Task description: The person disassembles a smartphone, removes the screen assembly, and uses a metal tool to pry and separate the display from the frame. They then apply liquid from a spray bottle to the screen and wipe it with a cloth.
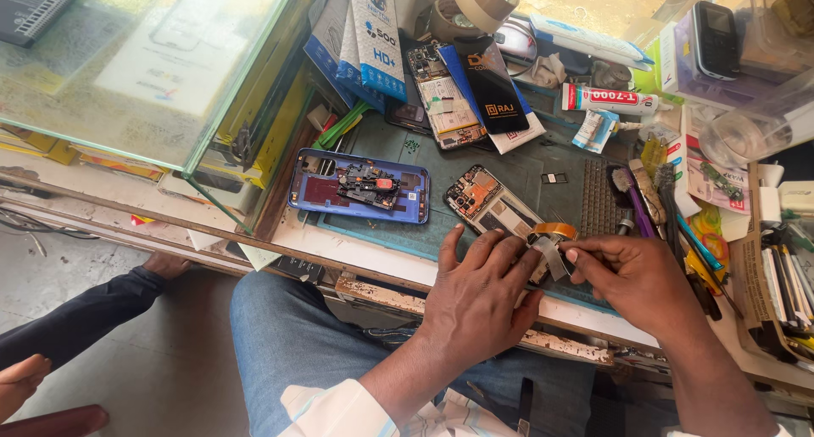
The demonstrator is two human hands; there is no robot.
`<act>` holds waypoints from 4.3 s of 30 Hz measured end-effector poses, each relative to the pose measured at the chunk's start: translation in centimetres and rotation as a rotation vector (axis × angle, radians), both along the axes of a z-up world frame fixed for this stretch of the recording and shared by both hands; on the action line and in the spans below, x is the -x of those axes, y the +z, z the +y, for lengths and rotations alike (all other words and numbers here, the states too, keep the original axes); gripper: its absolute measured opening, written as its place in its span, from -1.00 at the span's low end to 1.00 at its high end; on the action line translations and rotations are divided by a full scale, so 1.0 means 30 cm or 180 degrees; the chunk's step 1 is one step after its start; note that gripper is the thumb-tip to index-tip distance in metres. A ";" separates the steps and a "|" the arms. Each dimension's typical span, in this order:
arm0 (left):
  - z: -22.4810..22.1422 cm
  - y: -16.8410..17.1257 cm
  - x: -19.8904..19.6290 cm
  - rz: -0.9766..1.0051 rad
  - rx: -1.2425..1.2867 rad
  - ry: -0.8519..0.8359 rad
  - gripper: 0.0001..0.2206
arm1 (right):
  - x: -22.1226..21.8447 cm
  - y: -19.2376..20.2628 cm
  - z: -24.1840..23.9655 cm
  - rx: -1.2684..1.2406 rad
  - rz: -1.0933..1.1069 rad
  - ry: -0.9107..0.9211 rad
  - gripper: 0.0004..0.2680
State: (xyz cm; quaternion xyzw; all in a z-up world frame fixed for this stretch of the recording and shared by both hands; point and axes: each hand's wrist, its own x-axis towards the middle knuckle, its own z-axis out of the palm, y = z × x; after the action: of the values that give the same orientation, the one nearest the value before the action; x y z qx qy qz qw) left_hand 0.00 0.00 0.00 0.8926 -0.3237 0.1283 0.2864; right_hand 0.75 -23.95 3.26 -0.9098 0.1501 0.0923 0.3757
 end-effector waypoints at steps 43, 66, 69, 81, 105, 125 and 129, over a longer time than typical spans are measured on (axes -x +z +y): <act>0.075 0.059 0.052 0.0134 0.0712 0.0265 -0.64 | 0.022 0.069 0.137 0.1697 -0.0725 0.0406 -0.76; 0.088 0.075 0.078 0.0438 0.0750 0.0234 -0.60 | 0.034 0.015 0.086 -0.1798 -0.0464 -0.0373 -0.83; 0.097 0.098 0.075 0.0666 0.1059 0.0225 -0.75 | 0.058 0.020 0.101 -0.1631 -0.0764 -0.0299 -0.83; 0.107 0.142 0.036 0.3024 0.3277 0.0393 -0.24 | 0.246 0.081 0.165 -0.1007 -0.1639 -0.0442 -0.81; 0.131 0.154 0.053 0.2935 0.3207 0.0630 -0.23 | 0.389 -0.031 0.324 -0.0279 -0.2090 0.0658 -0.74; 0.124 0.276 0.095 0.2051 0.1254 0.0612 -0.02 | 0.397 -0.141 0.268 -0.2689 -0.0933 0.0126 -0.86; 0.123 0.294 0.130 0.1650 0.0709 0.0680 -0.02 | 0.331 -0.127 0.252 -0.3294 -0.1182 0.0220 -0.80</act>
State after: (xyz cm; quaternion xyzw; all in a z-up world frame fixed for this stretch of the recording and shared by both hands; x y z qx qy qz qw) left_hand -3.89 3.70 8.82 0.8877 -0.1280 -0.0397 0.4405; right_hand -9.18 -16.39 -0.55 -0.6118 -0.0137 0.0044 0.7909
